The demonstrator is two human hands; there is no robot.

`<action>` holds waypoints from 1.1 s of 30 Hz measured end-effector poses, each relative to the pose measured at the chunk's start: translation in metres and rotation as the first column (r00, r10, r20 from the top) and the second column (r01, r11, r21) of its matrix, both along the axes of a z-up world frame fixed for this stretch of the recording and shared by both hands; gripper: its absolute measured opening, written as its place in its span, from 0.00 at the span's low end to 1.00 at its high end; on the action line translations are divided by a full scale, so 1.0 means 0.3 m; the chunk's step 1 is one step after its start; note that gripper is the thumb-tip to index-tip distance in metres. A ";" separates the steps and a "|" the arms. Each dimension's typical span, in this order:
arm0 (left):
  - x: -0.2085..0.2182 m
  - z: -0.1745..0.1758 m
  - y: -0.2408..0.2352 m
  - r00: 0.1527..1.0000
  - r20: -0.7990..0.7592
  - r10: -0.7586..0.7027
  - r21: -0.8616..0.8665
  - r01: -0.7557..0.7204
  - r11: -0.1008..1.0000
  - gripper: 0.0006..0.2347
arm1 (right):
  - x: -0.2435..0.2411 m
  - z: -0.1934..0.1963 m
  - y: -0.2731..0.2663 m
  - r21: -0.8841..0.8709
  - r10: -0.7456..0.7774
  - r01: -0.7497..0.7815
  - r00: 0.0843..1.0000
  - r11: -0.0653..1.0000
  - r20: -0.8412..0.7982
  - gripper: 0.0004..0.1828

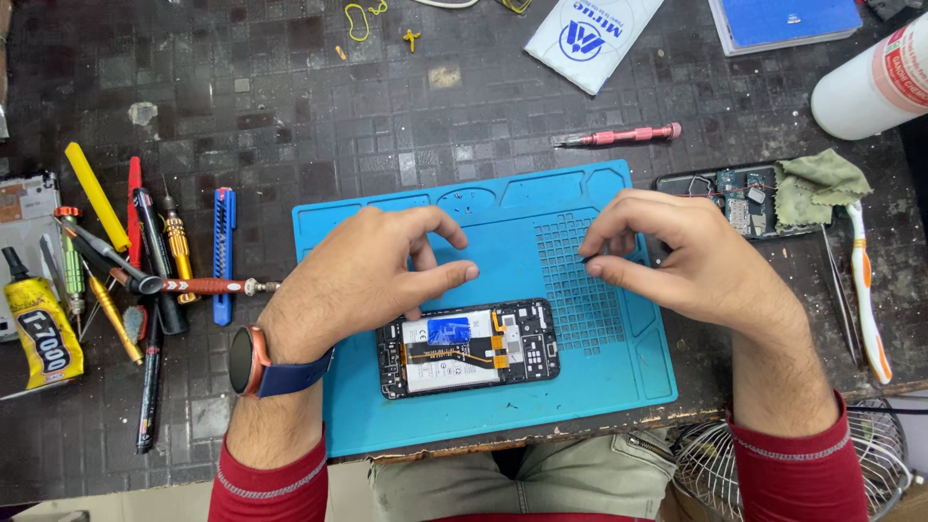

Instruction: The person cleans the internal components of a disassembled smartphone using a toothbrush and wipes the screen with a cloth. They then reposition internal parts and reconnect a ribbon cable before placing the motherboard back into the chassis.

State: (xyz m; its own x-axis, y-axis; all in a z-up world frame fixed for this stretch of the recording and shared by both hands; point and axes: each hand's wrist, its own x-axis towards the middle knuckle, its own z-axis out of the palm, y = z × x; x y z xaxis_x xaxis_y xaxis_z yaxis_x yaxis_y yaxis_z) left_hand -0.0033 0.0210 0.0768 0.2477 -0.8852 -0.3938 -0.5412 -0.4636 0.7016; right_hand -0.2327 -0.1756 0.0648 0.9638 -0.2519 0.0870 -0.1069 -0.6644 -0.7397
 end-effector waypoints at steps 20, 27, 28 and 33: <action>-0.137 -0.064 -0.030 0.977 -0.051 -0.208 -0.537 0.149 0.830 0.12 | 0.013 -0.020 0.057 0.089 0.025 -0.033 0.995 0.996 0.098 0.09; -0.141 -0.078 -0.029 0.987 0.019 -0.161 -0.582 0.142 0.801 0.09 | 0.031 -0.029 0.076 0.044 0.057 -0.066 0.982 0.997 0.177 0.08; -0.142 -0.081 -0.029 0.987 0.020 -0.158 -0.590 0.140 0.795 0.09 | 0.030 -0.028 0.077 0.040 0.056 -0.064 0.982 0.997 0.183 0.07; -0.141 -0.089 -0.029 0.990 0.000 -0.144 -0.607 0.115 0.787 0.07 | 0.030 -0.022 0.087 0.057 -0.030 0.022 0.991 0.998 0.131 0.08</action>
State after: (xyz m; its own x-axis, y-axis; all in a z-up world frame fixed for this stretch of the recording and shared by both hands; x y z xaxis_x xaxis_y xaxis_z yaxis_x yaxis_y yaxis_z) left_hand -0.0458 0.0125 0.0500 0.1091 -0.9685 0.2241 -0.5274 0.1347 0.8389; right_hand -0.2236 -0.1493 0.0581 0.9379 -0.2848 0.1981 -0.0227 -0.6200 -0.7842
